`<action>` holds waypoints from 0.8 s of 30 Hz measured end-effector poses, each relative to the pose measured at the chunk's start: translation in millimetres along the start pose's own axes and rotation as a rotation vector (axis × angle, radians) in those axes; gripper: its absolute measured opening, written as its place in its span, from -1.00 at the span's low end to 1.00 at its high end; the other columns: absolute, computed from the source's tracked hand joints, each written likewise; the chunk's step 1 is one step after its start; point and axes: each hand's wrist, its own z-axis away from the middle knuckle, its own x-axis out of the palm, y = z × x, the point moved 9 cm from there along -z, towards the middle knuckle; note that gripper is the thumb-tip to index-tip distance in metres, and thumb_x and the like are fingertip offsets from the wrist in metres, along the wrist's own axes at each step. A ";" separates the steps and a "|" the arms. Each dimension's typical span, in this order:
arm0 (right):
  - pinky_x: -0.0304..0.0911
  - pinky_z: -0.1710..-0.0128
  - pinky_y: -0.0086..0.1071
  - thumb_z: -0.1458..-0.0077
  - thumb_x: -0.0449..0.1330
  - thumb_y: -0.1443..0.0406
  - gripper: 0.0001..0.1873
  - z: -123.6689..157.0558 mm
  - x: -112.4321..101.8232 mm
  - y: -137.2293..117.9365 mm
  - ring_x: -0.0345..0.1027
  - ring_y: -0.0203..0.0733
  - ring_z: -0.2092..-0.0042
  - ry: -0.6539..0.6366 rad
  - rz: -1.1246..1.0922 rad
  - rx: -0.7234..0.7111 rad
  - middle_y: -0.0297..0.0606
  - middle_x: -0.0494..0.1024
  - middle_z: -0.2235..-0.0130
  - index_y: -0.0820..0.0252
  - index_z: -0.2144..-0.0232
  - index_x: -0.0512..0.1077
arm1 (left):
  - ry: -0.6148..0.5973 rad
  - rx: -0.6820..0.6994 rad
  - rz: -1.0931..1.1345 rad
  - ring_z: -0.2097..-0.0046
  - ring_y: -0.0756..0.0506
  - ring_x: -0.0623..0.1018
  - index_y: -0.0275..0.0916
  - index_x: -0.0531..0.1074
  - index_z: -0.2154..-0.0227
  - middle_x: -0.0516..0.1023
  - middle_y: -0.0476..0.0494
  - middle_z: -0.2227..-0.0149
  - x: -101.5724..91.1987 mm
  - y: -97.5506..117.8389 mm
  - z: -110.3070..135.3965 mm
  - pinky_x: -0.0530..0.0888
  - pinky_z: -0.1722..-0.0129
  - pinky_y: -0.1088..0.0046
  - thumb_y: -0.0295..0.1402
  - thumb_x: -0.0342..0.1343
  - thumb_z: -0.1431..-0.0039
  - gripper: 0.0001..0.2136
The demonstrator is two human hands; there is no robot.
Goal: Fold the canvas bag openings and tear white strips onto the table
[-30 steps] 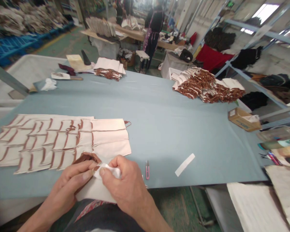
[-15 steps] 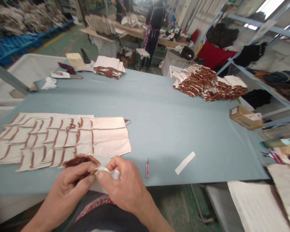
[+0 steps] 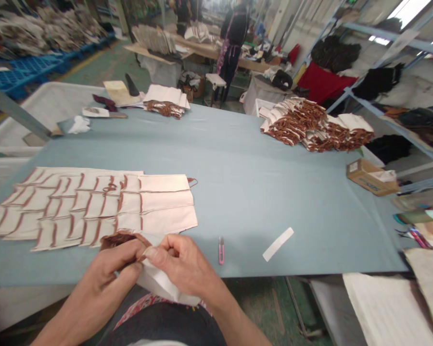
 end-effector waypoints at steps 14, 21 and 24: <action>0.18 0.31 -0.36 -0.44 0.02 -0.03 -0.50 6.9 -25.5 -53.6 0.31 -0.25 0.41 0.266 0.291 -0.382 -0.37 0.45 0.48 0.10 0.48 0.33 | -0.177 0.004 0.084 0.40 -0.09 0.40 -0.13 0.26 0.55 0.33 0.05 0.51 -4.2 21.3 -13.4 0.32 0.38 0.44 -0.33 -0.06 -0.19 -0.80; 0.30 -0.18 -0.20 -0.29 0.29 -0.11 -0.48 29.0 -8.6 -109.5 0.54 -0.06 -0.07 0.007 0.385 -0.693 -0.11 0.66 -0.04 0.12 -0.07 0.47 | -0.203 0.148 -0.087 0.38 -0.09 0.52 -0.12 0.45 0.50 0.51 0.04 0.48 -25.4 48.8 -9.8 0.40 0.41 0.52 -0.35 0.00 -0.24 -0.78; 0.29 0.00 -0.23 -0.22 0.35 -0.08 -0.61 31.5 -7.9 -119.2 0.44 -0.18 0.29 0.037 0.580 -0.874 -0.36 0.56 0.37 0.09 0.25 0.48 | -0.259 0.155 -0.224 0.29 -0.10 0.57 -0.09 0.51 0.35 0.60 0.03 0.36 -23.0 47.6 -0.7 0.45 0.29 0.51 -0.33 -0.02 -0.36 -0.77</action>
